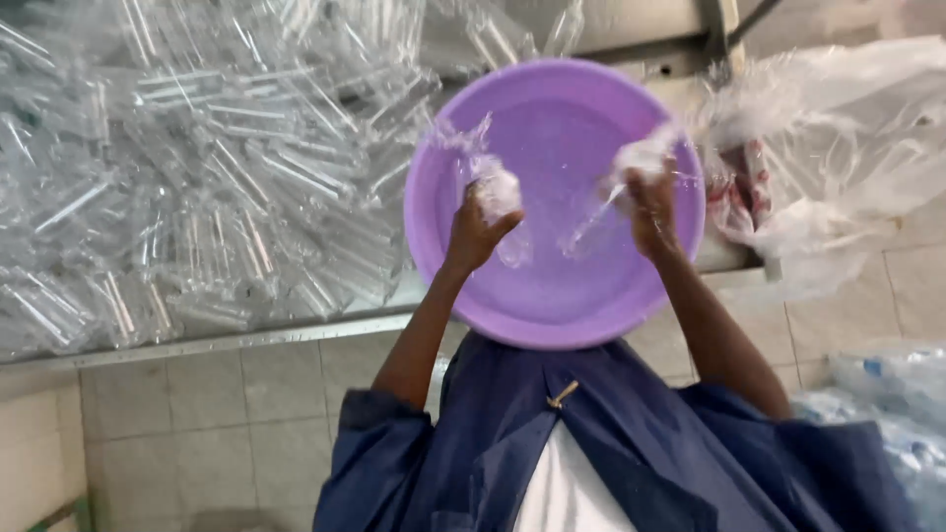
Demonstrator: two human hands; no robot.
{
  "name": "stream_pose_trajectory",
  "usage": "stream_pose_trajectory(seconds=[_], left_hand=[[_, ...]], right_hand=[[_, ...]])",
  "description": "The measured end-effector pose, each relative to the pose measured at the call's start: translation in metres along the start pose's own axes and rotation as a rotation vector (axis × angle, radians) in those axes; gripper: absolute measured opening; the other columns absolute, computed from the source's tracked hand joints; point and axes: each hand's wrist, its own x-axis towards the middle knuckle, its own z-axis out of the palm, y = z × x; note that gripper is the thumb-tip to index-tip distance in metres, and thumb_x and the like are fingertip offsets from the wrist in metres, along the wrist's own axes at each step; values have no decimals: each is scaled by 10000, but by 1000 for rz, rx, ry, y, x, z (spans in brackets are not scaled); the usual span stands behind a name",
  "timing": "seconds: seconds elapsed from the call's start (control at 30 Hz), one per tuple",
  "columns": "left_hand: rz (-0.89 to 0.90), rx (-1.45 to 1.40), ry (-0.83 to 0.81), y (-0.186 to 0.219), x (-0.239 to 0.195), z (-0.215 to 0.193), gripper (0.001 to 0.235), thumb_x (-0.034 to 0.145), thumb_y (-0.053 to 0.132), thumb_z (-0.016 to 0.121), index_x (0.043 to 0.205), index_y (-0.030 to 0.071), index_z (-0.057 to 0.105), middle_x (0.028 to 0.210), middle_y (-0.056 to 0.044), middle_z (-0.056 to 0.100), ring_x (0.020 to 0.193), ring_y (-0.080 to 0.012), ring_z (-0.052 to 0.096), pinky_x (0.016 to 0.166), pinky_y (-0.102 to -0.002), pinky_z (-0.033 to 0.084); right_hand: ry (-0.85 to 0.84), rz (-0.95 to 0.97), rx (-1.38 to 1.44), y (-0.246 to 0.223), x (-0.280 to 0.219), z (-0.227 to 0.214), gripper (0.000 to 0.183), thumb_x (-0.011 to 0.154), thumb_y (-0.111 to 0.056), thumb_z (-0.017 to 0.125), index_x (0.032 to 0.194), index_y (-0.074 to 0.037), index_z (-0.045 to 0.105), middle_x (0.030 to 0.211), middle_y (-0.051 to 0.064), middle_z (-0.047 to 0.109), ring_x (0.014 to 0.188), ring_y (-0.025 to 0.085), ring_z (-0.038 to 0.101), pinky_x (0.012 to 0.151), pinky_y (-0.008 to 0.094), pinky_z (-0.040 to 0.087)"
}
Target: The person washes clear plastic bottles by hand in a purple basin filled with water. They repeatedly submerge and agitate the bottles, then transfer them to a white plastic bag on the floor. The person also handles a large white bag containing additional bottles.
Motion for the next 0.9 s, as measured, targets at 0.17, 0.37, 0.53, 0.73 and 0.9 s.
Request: stream_pose_trajectory(seconds=[0.17,0.37,0.53,0.73,0.9], left_hand=[[65,-54,37,46,-8,9,989,877,495,928,1584,42,405,1390,-359,651,1289,-570,653,1071,-651,578],[48,202,-35,-15,-5,20,977,853,535,921,1584,88,449,1370,-327,679,1288,-567,653,1093,-682,541],[-95,256,-22,-41,0,51,999,878,637,839,1625,121,422,1414,-336,668,1312,-566,650,1150,-700,499],[-339,628,-38,-151,43,95,1156,947,853,582,1728,92,196,1579,-257,579,1387,-433,644,1131,-655,537],[-795,-308,-229,-208,64,83,1387,858,797,847,1760,234,-42,1429,-359,569,1076,-518,677,709,-715,603]], right_hand=[[73,-37,224,-3,-14,39,734,1200,-464,697,1728,-381,195,1545,-56,540,1321,116,605,1102,428,600],[-2,149,-92,-88,-41,90,815,1087,-551,734,1626,-137,285,1555,255,418,1364,436,470,1145,637,455],[24,161,-309,-31,-26,98,802,1047,-613,826,1601,-237,384,1543,238,551,1291,474,657,1043,668,561],[-96,392,-747,-15,-8,146,784,1080,-633,664,1610,-196,286,1188,226,714,1207,513,709,1058,676,549],[-344,729,-472,98,29,103,953,903,-850,753,1400,-42,670,1163,292,728,1043,466,735,780,624,610]])
